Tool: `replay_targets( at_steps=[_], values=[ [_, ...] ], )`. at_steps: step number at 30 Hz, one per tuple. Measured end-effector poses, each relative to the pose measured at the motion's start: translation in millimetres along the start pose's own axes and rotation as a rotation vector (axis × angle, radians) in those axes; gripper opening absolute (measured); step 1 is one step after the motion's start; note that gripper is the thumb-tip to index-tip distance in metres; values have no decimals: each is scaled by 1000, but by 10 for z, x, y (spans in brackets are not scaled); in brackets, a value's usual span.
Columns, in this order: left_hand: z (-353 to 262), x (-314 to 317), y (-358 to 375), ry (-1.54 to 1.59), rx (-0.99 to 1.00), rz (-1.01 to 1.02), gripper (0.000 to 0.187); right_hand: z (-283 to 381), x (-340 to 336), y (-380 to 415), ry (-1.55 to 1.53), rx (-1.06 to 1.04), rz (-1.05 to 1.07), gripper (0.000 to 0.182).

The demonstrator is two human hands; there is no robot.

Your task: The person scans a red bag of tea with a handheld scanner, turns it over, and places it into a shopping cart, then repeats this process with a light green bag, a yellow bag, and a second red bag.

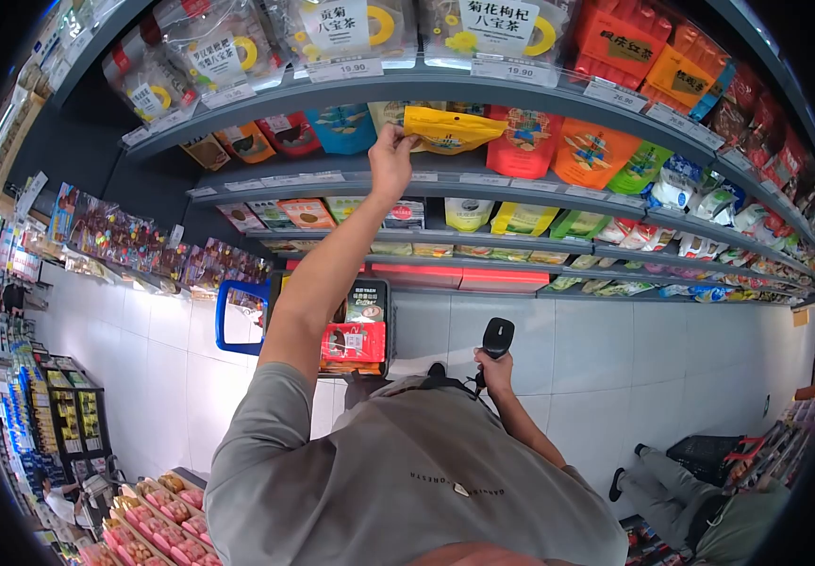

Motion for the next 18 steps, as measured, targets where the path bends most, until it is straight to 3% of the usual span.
replay_targets(
  at_steps=[11,15,18],
  values=[
    [-731,-607,840,137,64,-143,7,433,74,45,5,-117,-3,12],
    [-756,-1008,1647,157,-74,-193,11,862,175,99,-142,-164,16,14],
    [-696,-1256,2265,45,-233,-203,12,1161,401,232,-268,-127,148,23]
  ],
)
Point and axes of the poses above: each hand's wrist, its own y-axis away from the middle knuckle, its own x-axis out of the palm, z = x × y, the point moved 9 cm from there along -y, towards the middle knuckle, and after that the axes turned 10 degrees about -z, right-handed, at the moved point
